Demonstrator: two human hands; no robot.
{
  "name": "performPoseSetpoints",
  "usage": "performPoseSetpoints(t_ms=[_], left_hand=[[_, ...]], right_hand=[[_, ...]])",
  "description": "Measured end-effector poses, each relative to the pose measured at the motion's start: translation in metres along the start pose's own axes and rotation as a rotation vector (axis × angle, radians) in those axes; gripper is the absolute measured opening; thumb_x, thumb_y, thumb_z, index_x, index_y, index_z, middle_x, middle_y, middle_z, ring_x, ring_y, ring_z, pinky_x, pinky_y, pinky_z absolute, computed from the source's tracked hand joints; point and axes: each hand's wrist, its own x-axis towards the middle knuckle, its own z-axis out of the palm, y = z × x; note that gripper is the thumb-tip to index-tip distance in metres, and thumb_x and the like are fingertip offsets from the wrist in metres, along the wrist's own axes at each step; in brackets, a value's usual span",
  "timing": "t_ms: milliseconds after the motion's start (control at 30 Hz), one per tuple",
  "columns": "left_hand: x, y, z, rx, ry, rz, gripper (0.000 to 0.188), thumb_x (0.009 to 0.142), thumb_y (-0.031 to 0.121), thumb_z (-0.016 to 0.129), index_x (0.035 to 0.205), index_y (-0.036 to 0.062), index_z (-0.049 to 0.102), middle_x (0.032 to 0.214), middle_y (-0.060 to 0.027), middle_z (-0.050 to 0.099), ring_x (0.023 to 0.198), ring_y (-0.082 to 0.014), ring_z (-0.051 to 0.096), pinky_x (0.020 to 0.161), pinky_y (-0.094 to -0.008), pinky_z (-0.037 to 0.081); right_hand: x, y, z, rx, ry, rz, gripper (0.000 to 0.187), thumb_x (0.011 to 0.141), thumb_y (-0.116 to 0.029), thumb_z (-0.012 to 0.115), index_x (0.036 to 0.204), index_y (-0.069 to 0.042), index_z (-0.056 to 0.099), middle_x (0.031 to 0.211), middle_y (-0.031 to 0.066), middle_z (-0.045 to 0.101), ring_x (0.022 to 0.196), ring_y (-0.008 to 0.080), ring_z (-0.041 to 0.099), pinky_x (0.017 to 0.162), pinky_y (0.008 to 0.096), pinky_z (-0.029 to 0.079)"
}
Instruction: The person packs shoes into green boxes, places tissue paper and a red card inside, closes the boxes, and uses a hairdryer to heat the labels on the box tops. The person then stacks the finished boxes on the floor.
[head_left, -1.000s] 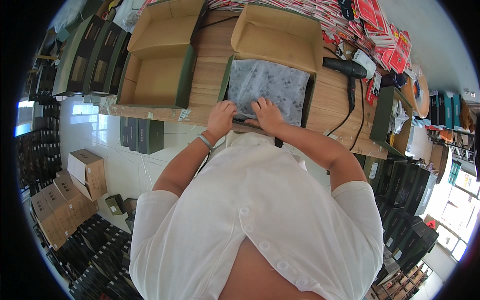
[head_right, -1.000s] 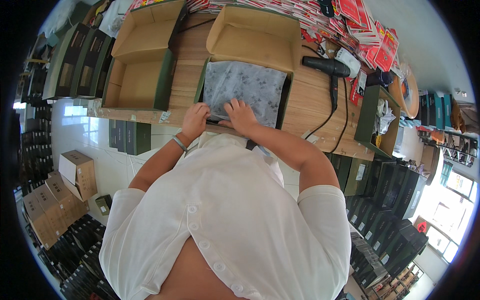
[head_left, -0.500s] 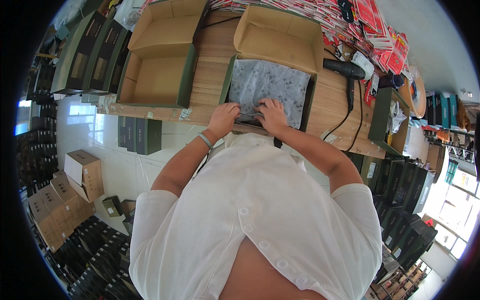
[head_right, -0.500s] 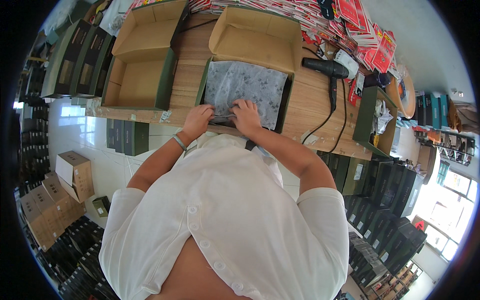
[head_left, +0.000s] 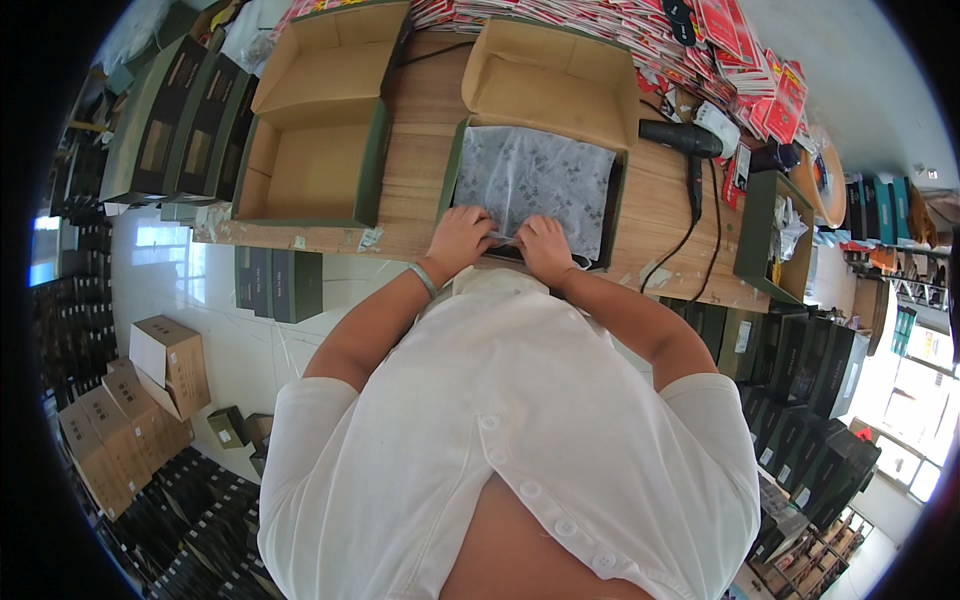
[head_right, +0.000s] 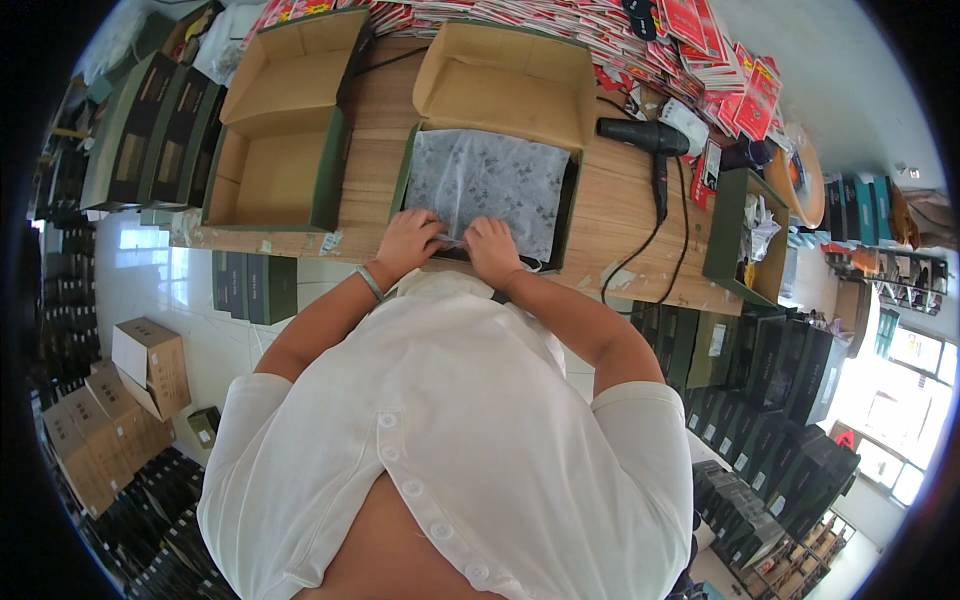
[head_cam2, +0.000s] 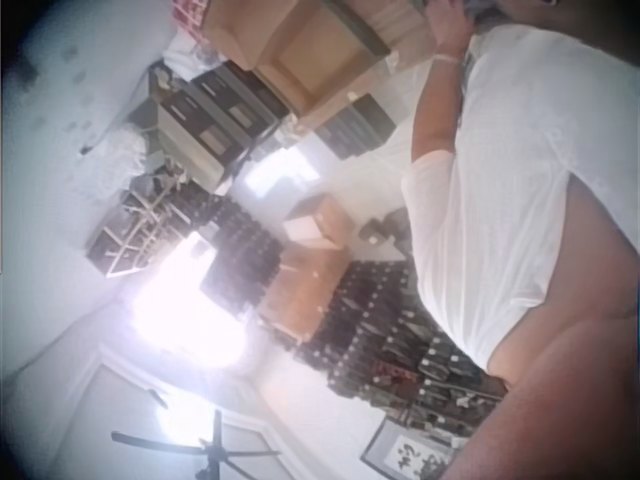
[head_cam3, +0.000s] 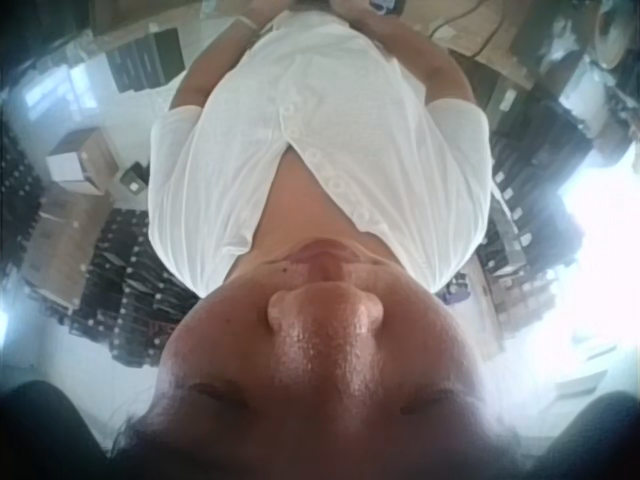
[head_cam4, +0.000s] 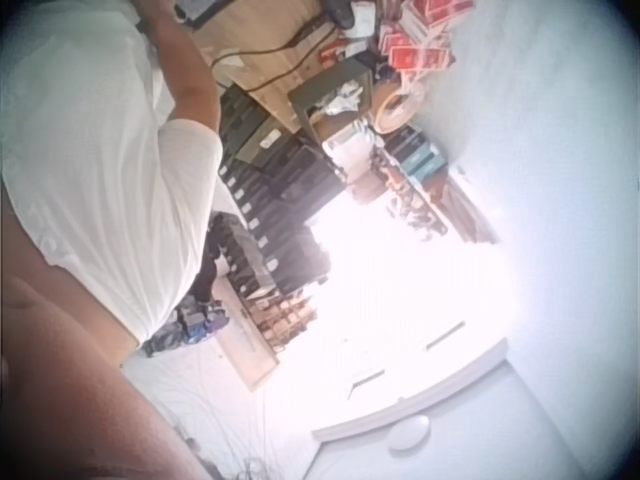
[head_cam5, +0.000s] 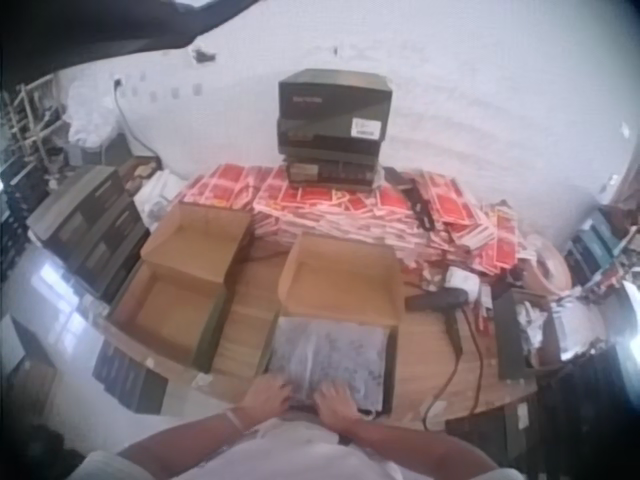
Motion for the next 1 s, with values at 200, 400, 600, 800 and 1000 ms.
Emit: performPoseSetpoints(t_ms=[200,400,600,800,1000], left_hand=[[-0.006,-0.002,0.013,-0.035,-0.004,0.007,0.020,0.077,0.021,0.072,0.096,0.0140,0.067,0.101,-0.0036,0.057,0.100,-0.0273,0.053,0.087,-0.0398,0.042],[-0.014,0.001,0.004,-0.044,0.044,0.128,0.013,0.076,0.022,0.073,0.090,0.0197,0.072,0.112,-0.0030,0.058,0.106,-0.0283,0.052,0.092,-0.0411,0.042],[-0.006,0.005,0.001,0.039,0.125,0.139,0.013,0.077,0.022,0.071,0.090,0.0209,0.074,0.126,-0.0045,0.055,0.114,-0.0287,0.048,0.099,-0.0435,0.039],[-0.002,0.002,0.003,0.077,0.077,0.214,0.024,0.077,0.014,0.067,0.101,0.0119,0.071,0.123,-0.0037,0.058,0.112,-0.0256,0.051,0.099,-0.0418,0.041],[-0.002,-0.007,0.009,0.036,0.117,0.286,0.025,0.078,0.009,0.065,0.103,0.0077,0.068,0.107,-0.0031,0.063,0.103,-0.0258,0.056,0.094,-0.0395,0.046]], right_hand=[[-0.011,-0.007,-0.017,0.065,-0.117,-0.109,0.019,0.079,-0.022,0.068,0.094,-0.010,0.069,0.126,0.0117,0.052,0.122,0.0359,0.043,0.104,0.0485,0.035],[-0.011,-0.015,-0.029,-0.078,-0.134,-0.031,0.029,0.086,-0.026,0.063,0.112,-0.017,0.070,0.149,0.0074,0.038,0.137,0.0344,0.031,0.115,0.0484,0.025],[-0.024,-0.001,-0.015,-0.197,-0.205,-0.019,0.042,0.090,-0.018,0.057,0.129,-0.004,0.056,0.146,0.0082,0.041,0.134,0.0323,0.034,0.115,0.0506,0.026],[-0.021,0.000,-0.020,-0.003,-0.047,-0.063,0.036,0.087,-0.024,0.064,0.123,-0.019,0.064,0.147,0.0094,0.039,0.134,0.0328,0.035,0.114,0.0548,0.024],[-0.008,-0.017,-0.030,0.017,-0.118,-0.016,0.028,0.086,-0.035,0.067,0.113,-0.031,0.070,0.157,0.0167,0.018,0.141,0.0452,0.020,0.114,0.0634,0.013]])
